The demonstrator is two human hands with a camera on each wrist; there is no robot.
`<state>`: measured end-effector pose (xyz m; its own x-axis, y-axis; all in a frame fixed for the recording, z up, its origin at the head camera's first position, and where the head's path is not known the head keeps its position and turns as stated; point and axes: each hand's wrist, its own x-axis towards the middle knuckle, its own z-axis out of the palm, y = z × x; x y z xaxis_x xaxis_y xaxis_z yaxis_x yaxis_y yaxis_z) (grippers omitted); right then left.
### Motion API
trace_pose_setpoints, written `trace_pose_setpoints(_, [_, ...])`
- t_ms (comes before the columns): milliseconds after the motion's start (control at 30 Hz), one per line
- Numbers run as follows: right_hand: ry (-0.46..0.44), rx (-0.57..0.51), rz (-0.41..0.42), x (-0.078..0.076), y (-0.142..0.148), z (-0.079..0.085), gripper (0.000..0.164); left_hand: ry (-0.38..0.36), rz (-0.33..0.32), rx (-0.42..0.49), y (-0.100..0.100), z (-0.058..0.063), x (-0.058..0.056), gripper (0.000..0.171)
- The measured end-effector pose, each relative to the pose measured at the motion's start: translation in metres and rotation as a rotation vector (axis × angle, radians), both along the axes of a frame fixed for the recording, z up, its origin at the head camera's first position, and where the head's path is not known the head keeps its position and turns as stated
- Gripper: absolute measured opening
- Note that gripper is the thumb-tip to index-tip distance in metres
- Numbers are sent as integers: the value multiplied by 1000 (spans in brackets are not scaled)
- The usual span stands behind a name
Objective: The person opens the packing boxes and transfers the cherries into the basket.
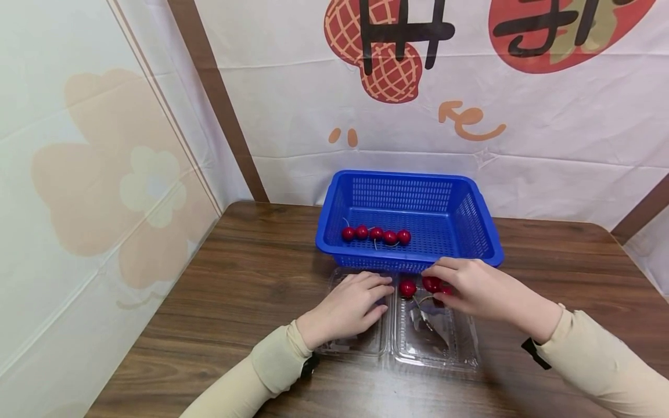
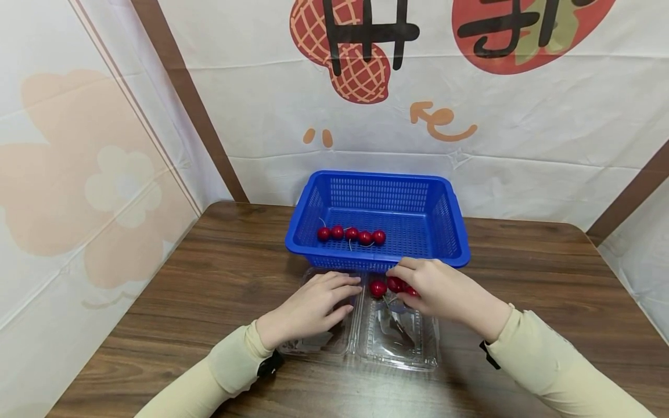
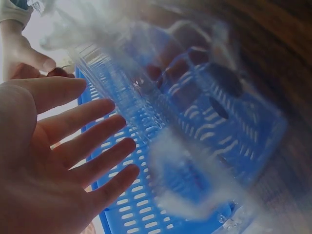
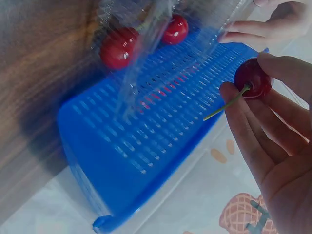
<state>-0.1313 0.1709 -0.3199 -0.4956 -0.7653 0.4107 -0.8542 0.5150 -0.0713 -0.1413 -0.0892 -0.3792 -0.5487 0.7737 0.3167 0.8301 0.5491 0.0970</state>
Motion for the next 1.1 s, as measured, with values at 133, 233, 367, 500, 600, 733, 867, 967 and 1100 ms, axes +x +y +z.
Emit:
trace_pose_setpoints(133, [-2,-10,-2,0,0,6,35,1,-1,1,0,0,0,35])
trace_pose_setpoints(233, [4,-11,-4,-2,1,10,35,-2,0,3,0,0,0,35])
trace_pose_setpoints(367, [5,11,-27,-5,2,15,34,-7,0,2,0,0,0,35])
trace_pose_setpoints(500, [-12,33,-57,-10,3,20,34,-7,0,0,0,0,0,35])
trace_pose_setpoints(600, [-24,45,-69,-14,3,24,33,-5,0,-1,0,0,1,35])
trace_pose_setpoints(733, [-34,66,-75,-22,3,29,33,-4,-3,0,0,0,1,35])
trace_pose_setpoints(867, [-26,83,-90,-31,4,33,33,0,-2,-1,-1,0,1,34])
trace_pose_setpoints(967, [-39,93,-111,-37,5,36,32,1,-1,-2,-1,0,1,34])
trace_pose_setpoints(1100, [-67,107,-129,-46,5,39,31,3,-1,0,-2,0,0,34])
